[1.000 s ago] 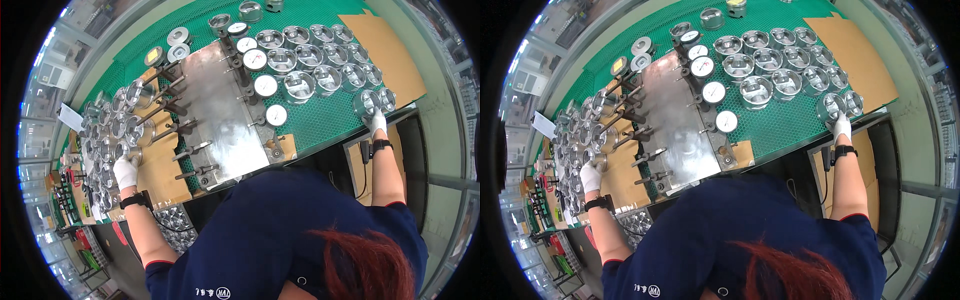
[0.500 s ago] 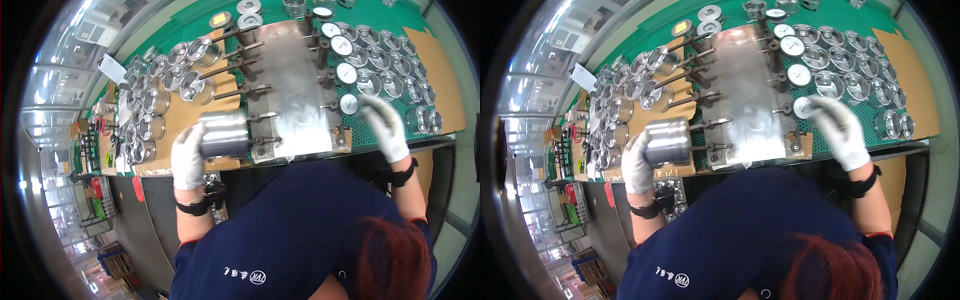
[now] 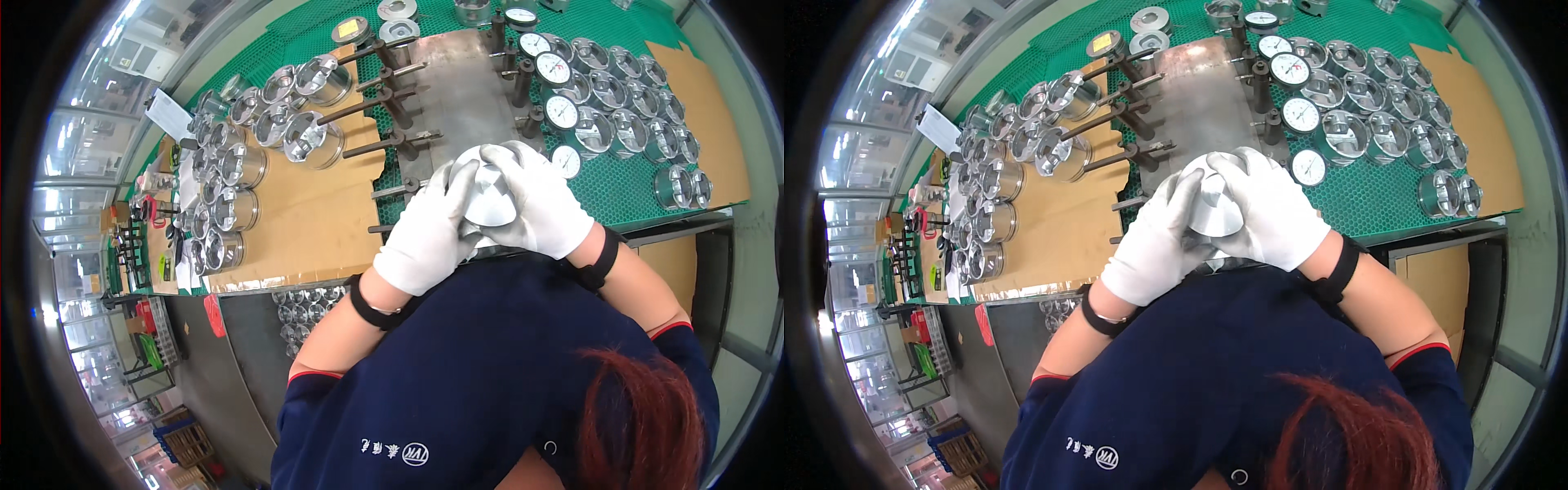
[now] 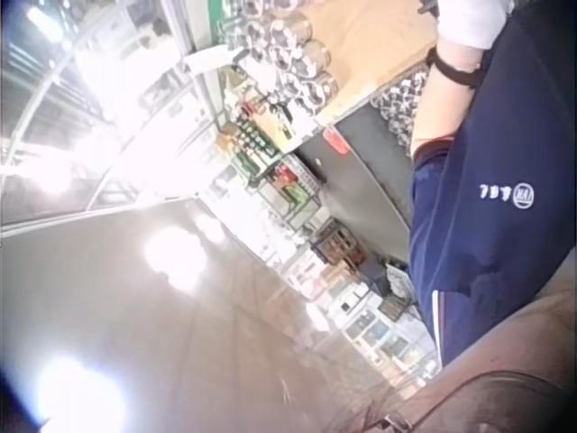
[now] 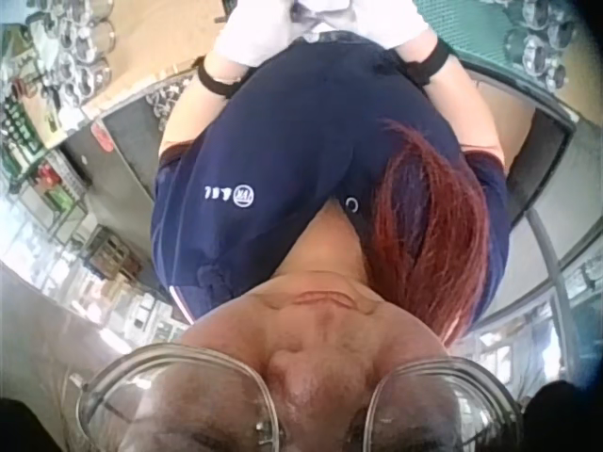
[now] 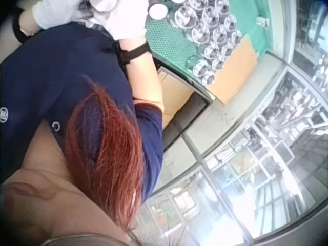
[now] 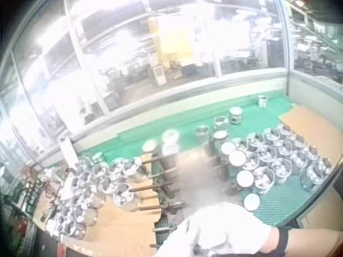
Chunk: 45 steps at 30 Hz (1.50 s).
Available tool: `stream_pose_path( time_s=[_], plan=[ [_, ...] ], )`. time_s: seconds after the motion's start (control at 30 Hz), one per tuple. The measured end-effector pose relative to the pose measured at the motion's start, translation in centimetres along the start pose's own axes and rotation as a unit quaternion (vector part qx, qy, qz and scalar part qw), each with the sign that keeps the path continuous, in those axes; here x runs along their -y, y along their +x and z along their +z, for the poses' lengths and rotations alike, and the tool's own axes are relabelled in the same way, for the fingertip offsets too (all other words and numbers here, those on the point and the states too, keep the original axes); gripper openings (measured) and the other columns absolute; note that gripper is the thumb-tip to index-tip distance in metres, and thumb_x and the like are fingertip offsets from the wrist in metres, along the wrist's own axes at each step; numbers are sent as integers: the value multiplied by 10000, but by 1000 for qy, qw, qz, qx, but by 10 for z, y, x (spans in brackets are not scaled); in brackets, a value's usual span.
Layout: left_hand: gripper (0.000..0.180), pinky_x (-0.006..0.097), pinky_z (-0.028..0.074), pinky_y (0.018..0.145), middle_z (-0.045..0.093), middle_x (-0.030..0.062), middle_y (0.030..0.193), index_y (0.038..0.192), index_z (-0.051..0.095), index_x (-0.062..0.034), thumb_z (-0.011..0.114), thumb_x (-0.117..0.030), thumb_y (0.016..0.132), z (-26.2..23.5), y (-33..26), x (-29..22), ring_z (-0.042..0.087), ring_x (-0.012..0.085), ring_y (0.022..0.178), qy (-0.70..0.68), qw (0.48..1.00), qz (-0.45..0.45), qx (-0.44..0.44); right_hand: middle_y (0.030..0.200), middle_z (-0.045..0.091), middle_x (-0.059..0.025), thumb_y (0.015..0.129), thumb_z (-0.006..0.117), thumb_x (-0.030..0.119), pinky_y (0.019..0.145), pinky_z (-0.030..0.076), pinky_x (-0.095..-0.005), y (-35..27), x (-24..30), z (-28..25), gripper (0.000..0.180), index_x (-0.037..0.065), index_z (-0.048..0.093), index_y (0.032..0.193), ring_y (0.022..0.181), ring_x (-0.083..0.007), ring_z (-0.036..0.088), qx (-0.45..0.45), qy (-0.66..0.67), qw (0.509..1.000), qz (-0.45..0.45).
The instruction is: The person assembles small, shiny metal cylindrical parts on a green workbench. They pick up the parts, place them into a jig with vertical rods, and then remove them to place them into a cardboard box. The process is repeated for multiple units.
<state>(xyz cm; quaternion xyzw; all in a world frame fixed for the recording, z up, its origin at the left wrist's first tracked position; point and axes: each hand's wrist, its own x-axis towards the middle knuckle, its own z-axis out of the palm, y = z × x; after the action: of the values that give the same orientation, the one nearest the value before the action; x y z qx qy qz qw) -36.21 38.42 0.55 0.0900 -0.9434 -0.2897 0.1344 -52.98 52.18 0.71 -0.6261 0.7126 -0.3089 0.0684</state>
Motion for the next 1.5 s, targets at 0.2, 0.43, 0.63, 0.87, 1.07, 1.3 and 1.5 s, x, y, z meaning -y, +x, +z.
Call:
stream_pose_path(
  time_s=[0.2,0.43,0.63,0.87,1.07,1.3,1.5],
  plan=[
    [959,504,490,999,516,277,1365,1468,402,-34,902,-224,672,30,16,17,562,474,1186,39,996,16,-74,1327,541,-253,774,791,122,920,538,-421,-33,-20,-4,816,-24,398,1474,1066,-386,644,-6,125,988,87],
    [991,507,472,1038,467,302,1413,1492,388,-51,901,-259,671,35,35,24,513,477,1263,-19,993,23,-112,1046,652,-95,912,684,99,742,571,-271,-57,-22,11,903,10,130,1619,836,-124,661,123,504,758,395],
    [968,498,463,1063,472,294,1428,1489,413,-58,910,-205,671,35,35,24,510,475,1277,-19,993,1,-115,1074,637,-106,910,686,104,762,533,-253,-60,-28,16,896,6,148,1619,862,-119,623,116,472,798,355],
    [978,503,470,1050,491,312,1406,1478,421,-45,923,-225,658,34,36,26,519,480,1271,-16,995,3,-101,1088,640,-125,910,686,101,764,536,-262,-61,-31,16,911,14,128,1625,884,-129,628,129,464,804,348],
    [985,502,464,1053,472,316,1408,1489,397,-54,913,-229,669,36,37,26,506,487,1279,-21,995,-7,-99,1102,644,-138,909,681,98,787,532,-263,-59,-32,14,923,37,114,1634,925,-123,619,136,457,811,338],
    [941,486,483,1016,504,258,1380,1457,410,-45,911,-200,676,37,37,26,533,460,1235,-26,993,0,-112,1078,644,-123,900,683,97,784,530,-270,-58,-33,15,939,46,104,1638,898,-121,622,133,454,813,340],
    [938,486,486,1012,497,248,1384,1469,392,-53,894,-161,684,40,38,27,529,453,1241,-26,993,-3,-112,1086,645,-122,901,673,92,754,533,-265,-57,-32,17,925,45,112,1635,856,-125,636,127,431,828,336]
  ],
)
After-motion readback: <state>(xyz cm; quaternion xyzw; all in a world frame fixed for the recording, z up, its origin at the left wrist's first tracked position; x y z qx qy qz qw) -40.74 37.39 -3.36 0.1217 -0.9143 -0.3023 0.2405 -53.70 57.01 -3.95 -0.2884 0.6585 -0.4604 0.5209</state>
